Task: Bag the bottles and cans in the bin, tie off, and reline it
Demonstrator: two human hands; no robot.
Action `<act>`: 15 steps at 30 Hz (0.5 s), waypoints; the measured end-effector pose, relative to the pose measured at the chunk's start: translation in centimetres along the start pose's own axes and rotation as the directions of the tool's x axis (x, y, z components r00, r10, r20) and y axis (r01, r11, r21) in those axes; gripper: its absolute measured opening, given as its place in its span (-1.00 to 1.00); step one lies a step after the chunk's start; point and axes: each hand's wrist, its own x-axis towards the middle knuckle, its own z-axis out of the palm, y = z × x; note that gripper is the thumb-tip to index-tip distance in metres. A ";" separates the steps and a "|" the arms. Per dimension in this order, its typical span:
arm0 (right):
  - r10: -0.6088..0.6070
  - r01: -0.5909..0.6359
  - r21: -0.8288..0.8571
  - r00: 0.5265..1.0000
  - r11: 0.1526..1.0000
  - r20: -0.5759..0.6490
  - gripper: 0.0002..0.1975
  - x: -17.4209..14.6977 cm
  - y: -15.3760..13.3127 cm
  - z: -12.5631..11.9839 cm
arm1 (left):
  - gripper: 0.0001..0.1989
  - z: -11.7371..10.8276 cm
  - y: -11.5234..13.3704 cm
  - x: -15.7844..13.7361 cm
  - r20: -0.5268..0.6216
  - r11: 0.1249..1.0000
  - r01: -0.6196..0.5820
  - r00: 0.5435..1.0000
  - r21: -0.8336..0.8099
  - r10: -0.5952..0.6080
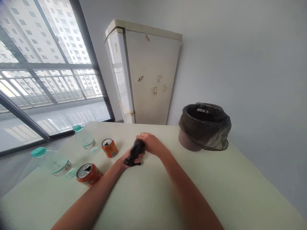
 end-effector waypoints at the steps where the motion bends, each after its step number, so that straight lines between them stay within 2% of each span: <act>1: -0.026 0.031 -0.080 0.997 0.996 0.068 -0.93 -0.2 0.0 0.2 | -0.47 -0.1 0.0 0.0 -0.032 0.999 -0.022 0.999 -0.023 0.021; 2: -0.041 0.060 -0.146 0.991 0.987 0.128 -0.93 -0.4 0.0 0.5 | -0.40 -0.1 0.0 -0.1 -0.050 0.999 -0.038 0.998 -0.021 0.037; 4: -0.044 0.097 -0.248 0.976 0.964 0.211 -0.79 -0.6 -0.2 0.9 | -0.37 0.1 -0.1 -0.3 -0.068 0.998 -0.057 0.996 0.031 0.059; 6: -0.041 0.125 -0.330 0.967 0.936 0.251 -0.59 -0.7 -0.7 0.8 | -0.49 0.6 -0.3 -0.6 -0.062 0.991 -0.065 0.995 0.117 0.072; 8: -0.067 0.142 -0.326 0.971 0.935 0.229 -0.34 -0.8 -1.2 0.3 | -0.64 1.1 -0.2 -0.8 -0.050 0.980 -0.095 0.993 0.177 0.105; 10: -0.078 0.096 -0.170 0.991 0.981 0.109 -0.20 -1.2 -1.4 -0.3 | -0.74 1.3 0.0 -0.8 -0.042 0.973 -0.144 0.987 0.179 0.154; 11: -0.031 0.031 -0.024 1.000 0.999 0.002 -0.21 -1.6 -1.3 -0.4 | -0.77 1.3 0.1 -0.8 -0.036 0.970 -0.168 0.984 0.174 0.176; 12: 0.069 -0.053 0.160 0.993 0.986 -0.096 -0.27 -2.1 -1.2 -0.2 | -0.77 1.3 0.2 -0.7 -0.026 0.969 -0.181 0.982 0.167 0.188; 13: 0.197 -0.139 0.350 0.971 0.927 -0.135 -0.36 -2.8 -1.1 0.2 | -0.76 1.2 0.2 -0.6 -0.012 0.970 -0.182 0.982 0.163 0.186; 15: 0.390 -0.278 0.641 0.920 0.715 -0.036 -0.46 -4.6 -0.8 1.8 | -0.75 1.0 0.0 -0.5 0.017 0.969 -0.169 0.986 0.180 0.168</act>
